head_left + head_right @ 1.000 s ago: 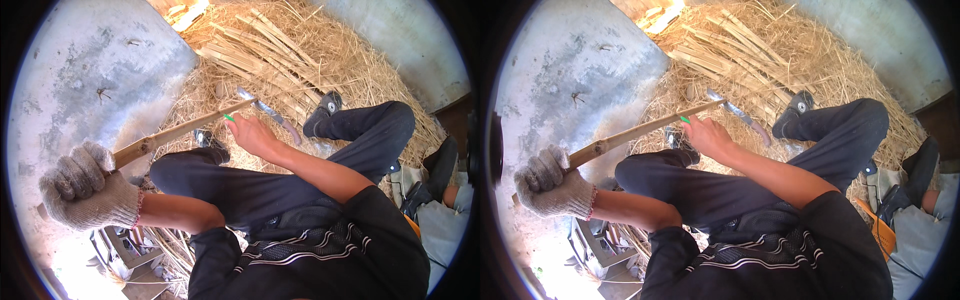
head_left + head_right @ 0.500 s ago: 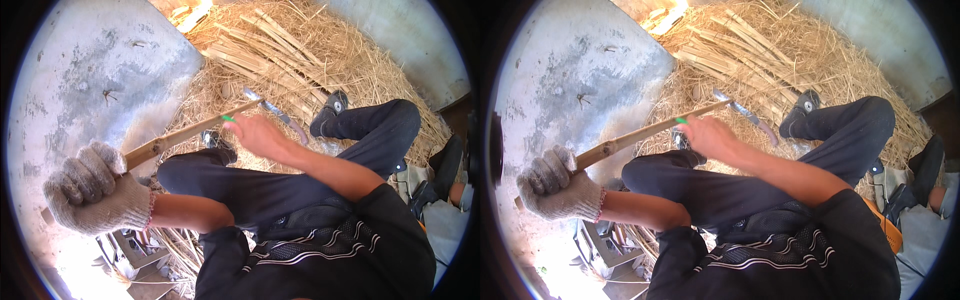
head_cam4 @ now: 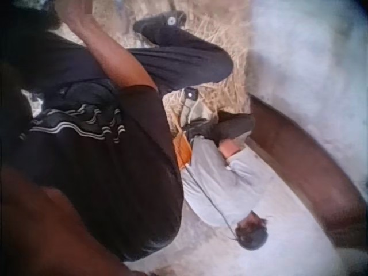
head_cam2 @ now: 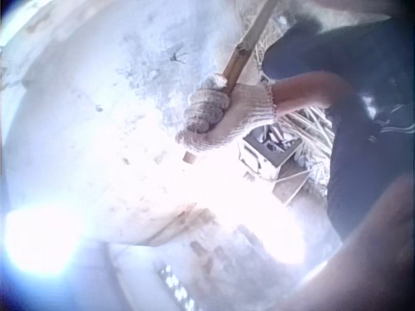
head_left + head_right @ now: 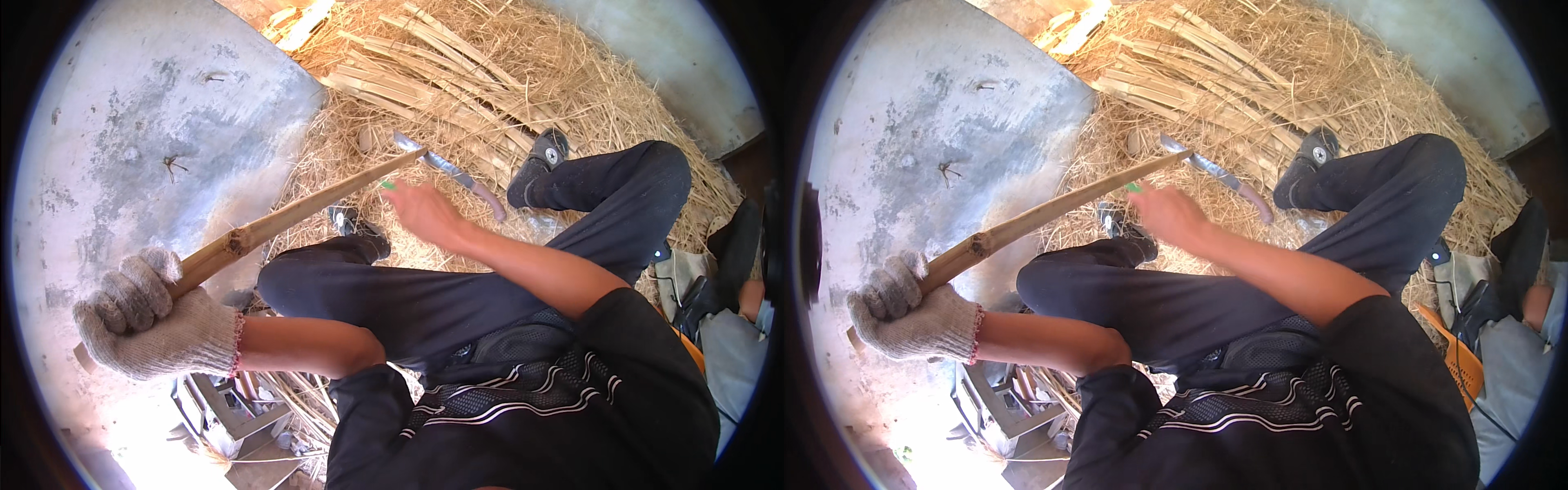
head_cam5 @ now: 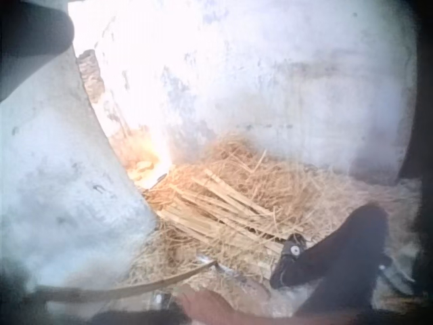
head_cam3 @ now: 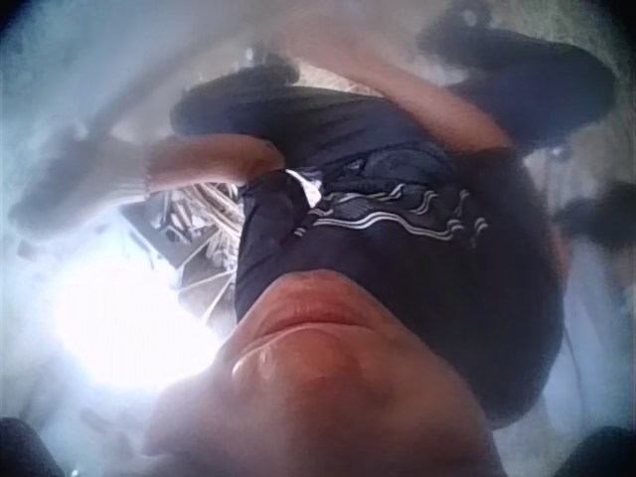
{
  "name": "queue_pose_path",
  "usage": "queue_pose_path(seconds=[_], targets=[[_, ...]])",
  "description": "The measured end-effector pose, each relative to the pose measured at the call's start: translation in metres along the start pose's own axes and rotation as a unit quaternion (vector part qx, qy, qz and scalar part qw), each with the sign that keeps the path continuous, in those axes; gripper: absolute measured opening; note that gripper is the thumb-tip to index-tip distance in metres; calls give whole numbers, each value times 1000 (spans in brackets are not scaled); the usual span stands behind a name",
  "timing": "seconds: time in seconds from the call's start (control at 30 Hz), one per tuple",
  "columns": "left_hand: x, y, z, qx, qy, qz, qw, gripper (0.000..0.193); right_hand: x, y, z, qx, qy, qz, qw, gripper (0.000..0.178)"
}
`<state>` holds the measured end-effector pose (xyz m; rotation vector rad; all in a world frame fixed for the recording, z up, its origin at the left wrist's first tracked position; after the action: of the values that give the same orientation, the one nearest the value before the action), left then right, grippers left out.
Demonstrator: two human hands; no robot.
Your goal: The person sits on a straw-covered floor and uses a green utility knife to peel the outer layer off a long bamboo stick held in their left hand. They repeatedly scrape the knife along the stick's length to remove the skin, creating a pile of shavings.
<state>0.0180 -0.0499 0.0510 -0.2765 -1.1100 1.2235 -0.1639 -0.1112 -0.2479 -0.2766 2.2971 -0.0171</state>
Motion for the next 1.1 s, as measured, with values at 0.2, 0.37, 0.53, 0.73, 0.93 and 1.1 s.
queue_pose_path(seconds=[0.2,0.37,0.53,0.73,0.93,1.1], targets=[[0,2,-5,9,-2,6,1000,44,22,-5,8,-58,-54,99,992,42],[-1,1,3,-60,49,-4,997,43,1,-11,-9,36,13,22,999,43],[-3,-11,-22,59,-23,15,998,37,-22,-19,-4,-12,-29,44,999,43],[0,-8,-13,7,26,-15,1000,34,62,-21,25,-52,57,58,995,43],[-4,-7,-18,4,8,-14,1000,34,-6,-4,-9,-50,-63,64,995,39],[-7,-13,-21,-17,14,-7,1000,33,15,-13,1,-50,-24,129,990,45]])
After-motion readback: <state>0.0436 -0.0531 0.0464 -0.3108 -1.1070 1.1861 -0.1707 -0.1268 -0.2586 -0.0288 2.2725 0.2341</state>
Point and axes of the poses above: each hand's wrist, its own y-axis away from the middle knuckle, its own z-axis out of the palm, x = y × z, the point moved 6 cm from there along -y, towards the middle knuckle, and after that the axes turned 3 degrees about y, right-handed, at the moved point
